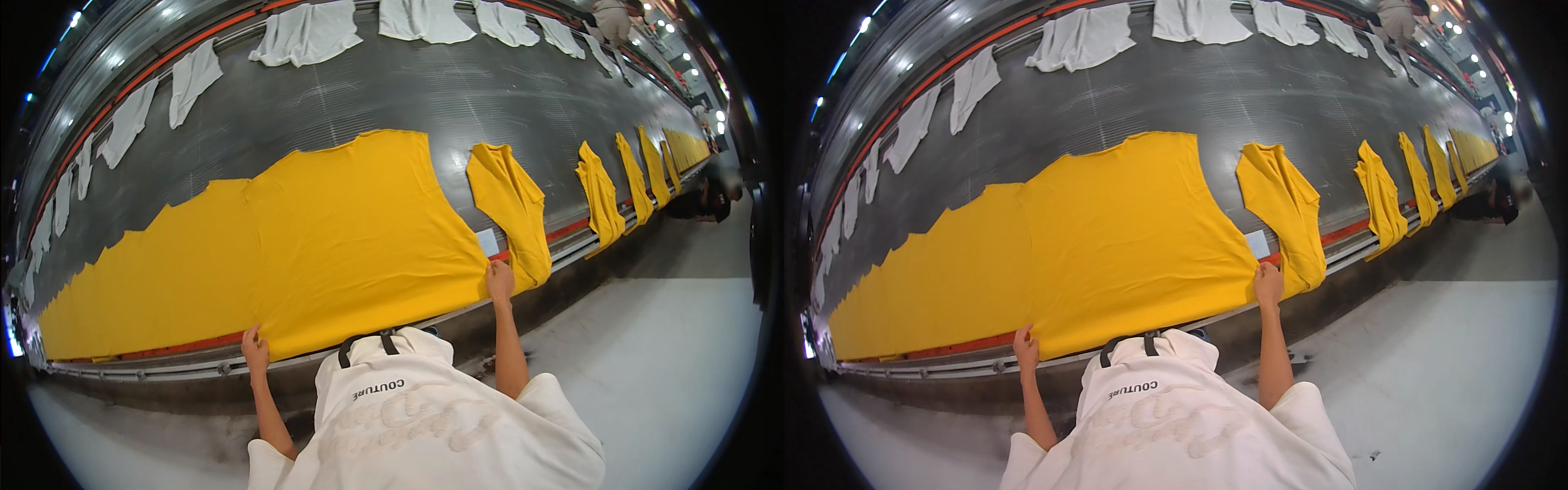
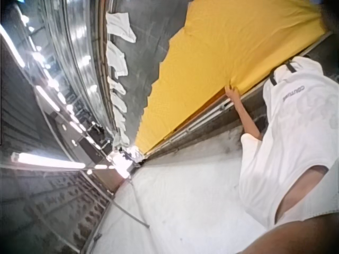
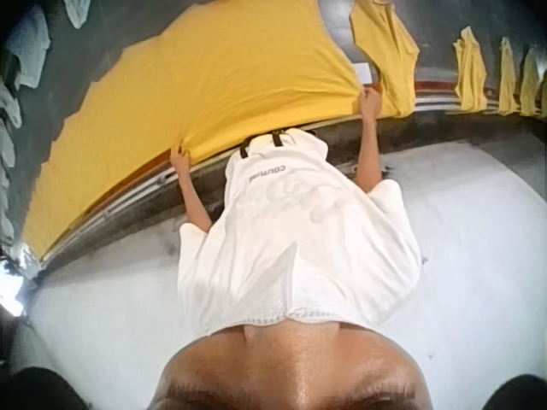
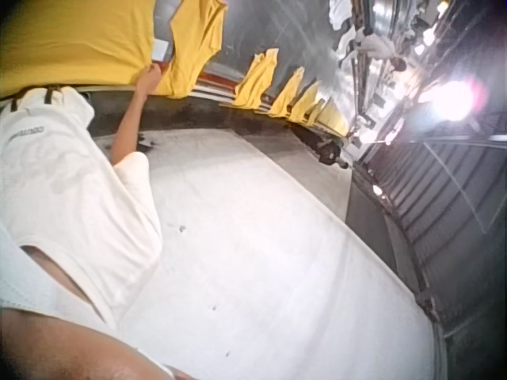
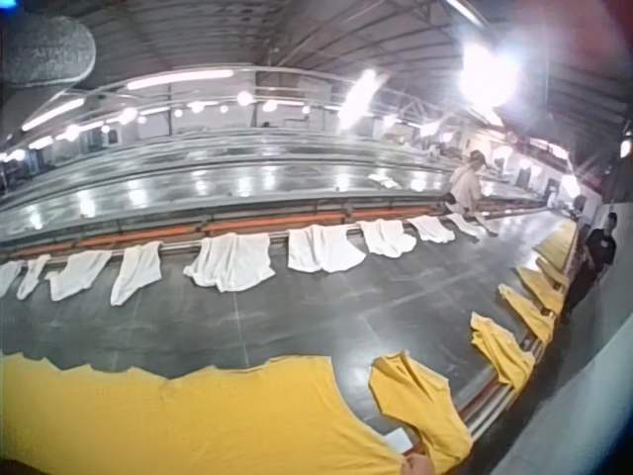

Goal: The person repeatedly picks up yellow garments from a conveyor belt, unfolds them, and smooths them flat with both hands. The person then folds each garment and places it back on the belt. The process is repeated for multiple garments throughout the clip.

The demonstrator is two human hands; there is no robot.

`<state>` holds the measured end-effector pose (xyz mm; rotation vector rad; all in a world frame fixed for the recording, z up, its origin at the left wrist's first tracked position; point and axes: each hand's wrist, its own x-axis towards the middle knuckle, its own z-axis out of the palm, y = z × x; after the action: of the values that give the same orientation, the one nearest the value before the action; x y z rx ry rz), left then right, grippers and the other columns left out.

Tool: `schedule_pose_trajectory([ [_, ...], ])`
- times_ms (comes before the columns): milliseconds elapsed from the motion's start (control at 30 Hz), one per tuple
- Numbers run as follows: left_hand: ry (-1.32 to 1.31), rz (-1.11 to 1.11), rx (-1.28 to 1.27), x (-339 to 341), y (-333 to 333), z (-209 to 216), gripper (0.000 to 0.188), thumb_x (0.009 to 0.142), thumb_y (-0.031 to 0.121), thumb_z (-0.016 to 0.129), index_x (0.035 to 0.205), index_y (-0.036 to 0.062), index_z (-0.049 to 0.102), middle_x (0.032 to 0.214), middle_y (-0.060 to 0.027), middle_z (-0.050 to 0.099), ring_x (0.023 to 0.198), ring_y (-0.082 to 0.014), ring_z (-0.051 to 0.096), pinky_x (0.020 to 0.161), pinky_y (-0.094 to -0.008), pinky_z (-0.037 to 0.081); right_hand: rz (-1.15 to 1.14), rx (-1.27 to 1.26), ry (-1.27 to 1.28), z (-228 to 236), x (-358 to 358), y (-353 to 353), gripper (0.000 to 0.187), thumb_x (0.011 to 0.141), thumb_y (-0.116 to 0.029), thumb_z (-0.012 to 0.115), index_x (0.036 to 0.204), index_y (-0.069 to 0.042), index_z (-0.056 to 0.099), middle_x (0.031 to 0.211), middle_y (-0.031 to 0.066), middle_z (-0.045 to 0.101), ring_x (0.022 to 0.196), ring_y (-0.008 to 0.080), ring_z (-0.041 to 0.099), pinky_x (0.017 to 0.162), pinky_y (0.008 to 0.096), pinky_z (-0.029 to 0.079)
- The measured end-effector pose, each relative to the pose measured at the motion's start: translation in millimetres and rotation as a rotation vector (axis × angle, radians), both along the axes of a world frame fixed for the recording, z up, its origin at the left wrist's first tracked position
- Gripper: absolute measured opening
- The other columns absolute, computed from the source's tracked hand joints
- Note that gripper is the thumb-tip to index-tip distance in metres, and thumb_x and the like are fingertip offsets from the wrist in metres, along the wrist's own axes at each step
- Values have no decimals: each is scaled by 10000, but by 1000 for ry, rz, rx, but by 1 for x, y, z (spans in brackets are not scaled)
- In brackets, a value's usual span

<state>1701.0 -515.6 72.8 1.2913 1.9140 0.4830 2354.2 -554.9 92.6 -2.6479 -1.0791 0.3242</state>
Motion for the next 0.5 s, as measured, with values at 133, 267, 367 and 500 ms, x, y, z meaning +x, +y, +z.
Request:
schedule_pose_trajectory([
  [133,512,-137,339,15,-13,23,357,920,95,692,1263,2,656,1331,-183,594,1210,-398,557,1046,-489,441,287,52,-301,32,-55,19,181,945,-136,634,1107,-76,689,964,159,694,948,353,662,813,476,487],
  [267,115,-498,328,74,-22,43,244,951,233,681,1057,19,733,1010,-155,722,1046,-373,651,997,-480,456,860,147,19,28,-101,-5,169,953,-131,606,1084,-64,689,1005,124,668,986,304,624,876,443,444],
  [367,132,-553,295,78,-14,31,259,976,258,653,1001,18,748,937,-140,735,960,-358,675,975,-468,459,937,21,148,13,-122,1,181,978,-191,598,1042,-72,718,1003,127,707,974,342,630,890,481,452],
  [500,226,-505,216,68,3,17,389,1040,340,524,1032,23,750,967,-144,732,1001,-345,669,986,-495,444,895,-1,34,-6,-116,23,274,1008,-274,563,953,-69,736,951,116,728,995,328,636,912,473,453],
])
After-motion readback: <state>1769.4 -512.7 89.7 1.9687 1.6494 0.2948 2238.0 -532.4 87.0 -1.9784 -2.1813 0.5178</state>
